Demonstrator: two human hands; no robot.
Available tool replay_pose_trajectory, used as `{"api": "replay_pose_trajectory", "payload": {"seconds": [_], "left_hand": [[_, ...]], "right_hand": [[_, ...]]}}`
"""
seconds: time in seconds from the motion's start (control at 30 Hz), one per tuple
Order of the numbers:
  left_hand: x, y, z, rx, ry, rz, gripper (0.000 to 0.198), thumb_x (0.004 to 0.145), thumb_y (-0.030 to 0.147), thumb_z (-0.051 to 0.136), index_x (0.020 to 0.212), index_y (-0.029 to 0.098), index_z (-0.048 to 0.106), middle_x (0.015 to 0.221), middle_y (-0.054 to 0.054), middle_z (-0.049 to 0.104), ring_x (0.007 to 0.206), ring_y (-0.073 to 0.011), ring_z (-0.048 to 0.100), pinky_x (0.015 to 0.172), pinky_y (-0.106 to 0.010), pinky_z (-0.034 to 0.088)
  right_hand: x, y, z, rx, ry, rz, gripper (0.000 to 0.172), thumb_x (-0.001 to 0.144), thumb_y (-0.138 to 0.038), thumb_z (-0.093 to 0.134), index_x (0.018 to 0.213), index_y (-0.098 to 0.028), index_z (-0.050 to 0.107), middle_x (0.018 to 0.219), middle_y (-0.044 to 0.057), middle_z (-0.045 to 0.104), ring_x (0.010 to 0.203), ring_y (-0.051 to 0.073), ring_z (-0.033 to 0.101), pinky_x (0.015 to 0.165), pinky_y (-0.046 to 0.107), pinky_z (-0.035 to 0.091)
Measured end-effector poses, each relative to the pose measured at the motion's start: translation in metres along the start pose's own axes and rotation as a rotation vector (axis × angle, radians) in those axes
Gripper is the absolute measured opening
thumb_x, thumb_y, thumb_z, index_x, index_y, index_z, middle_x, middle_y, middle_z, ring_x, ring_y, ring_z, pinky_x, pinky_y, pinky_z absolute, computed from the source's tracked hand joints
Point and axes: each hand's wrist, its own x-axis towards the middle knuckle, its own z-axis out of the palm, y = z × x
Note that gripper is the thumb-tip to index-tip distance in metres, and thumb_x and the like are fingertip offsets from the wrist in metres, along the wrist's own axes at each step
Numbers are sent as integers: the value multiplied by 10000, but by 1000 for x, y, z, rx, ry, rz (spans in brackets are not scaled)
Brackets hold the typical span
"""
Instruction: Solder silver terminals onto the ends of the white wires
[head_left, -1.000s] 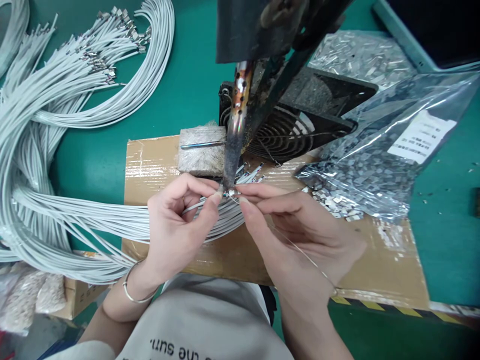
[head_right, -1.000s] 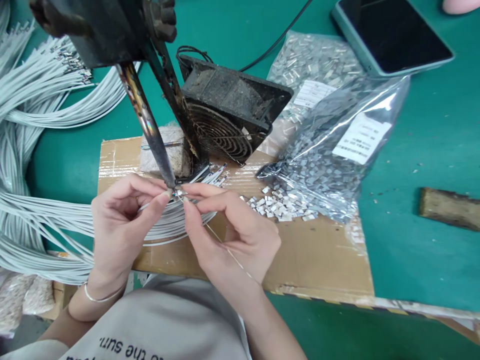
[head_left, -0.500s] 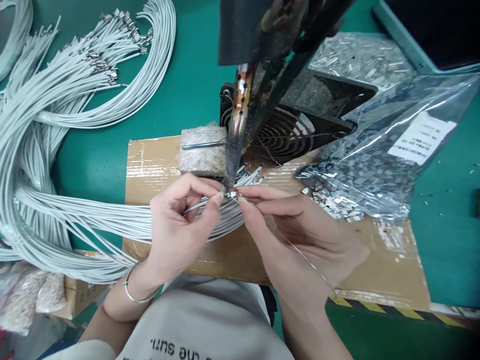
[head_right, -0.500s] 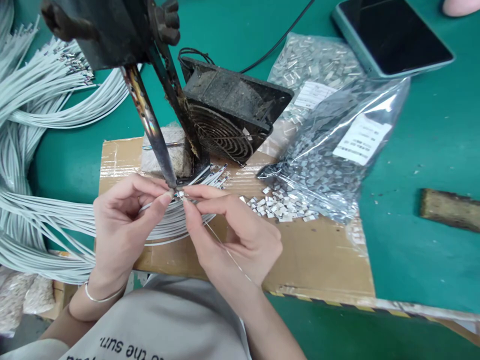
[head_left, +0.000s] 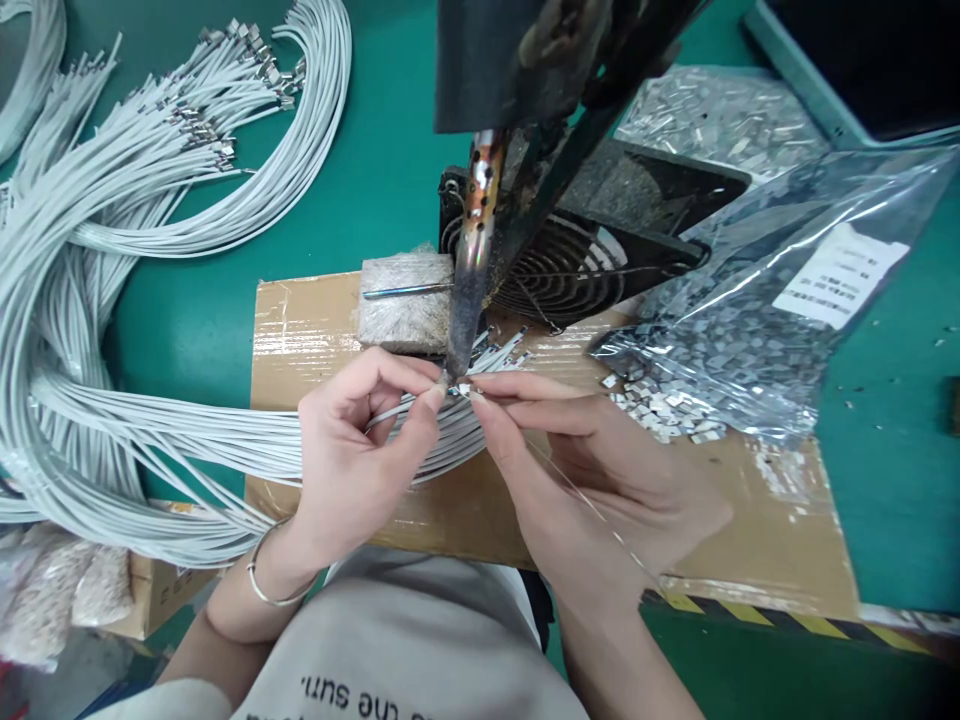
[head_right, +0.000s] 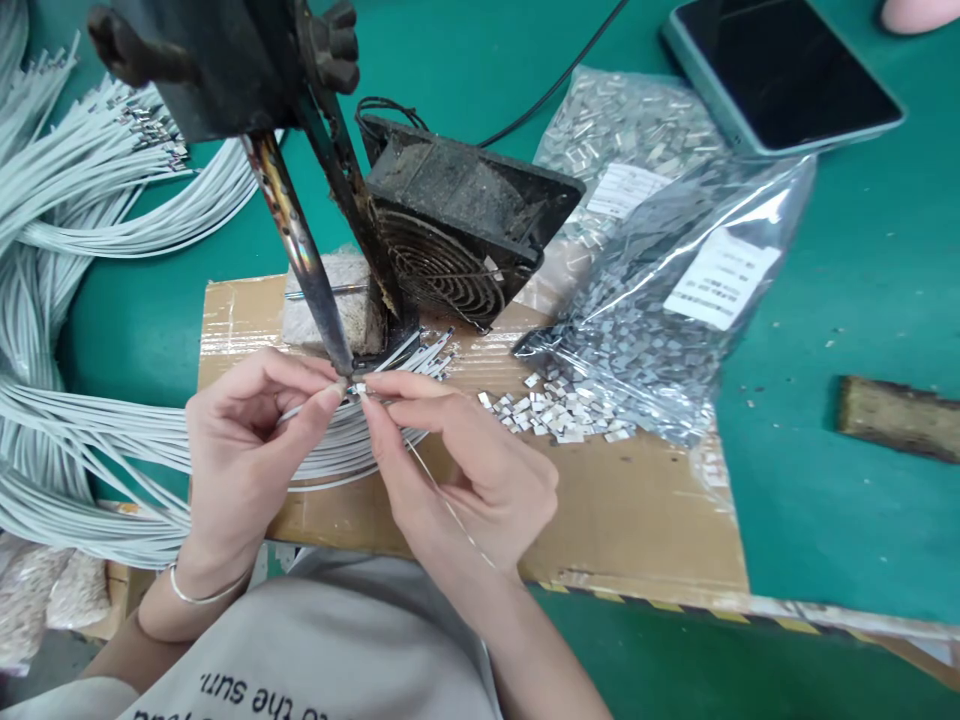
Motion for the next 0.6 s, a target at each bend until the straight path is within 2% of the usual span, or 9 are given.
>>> {"api": "replay_pose_trajectory", "payload": {"seconds": [0.6], "left_hand": [[0,0,0,8,5,-17,146,840,94,777,745,192,725,847,-36,779,601,-101,546,445,-239,288]], "right_hand": [[-1,3,2,26,2,-1,226,873,-57,775,900,-281,757,987,-8,841,876,207,805,800,369,638]]}}
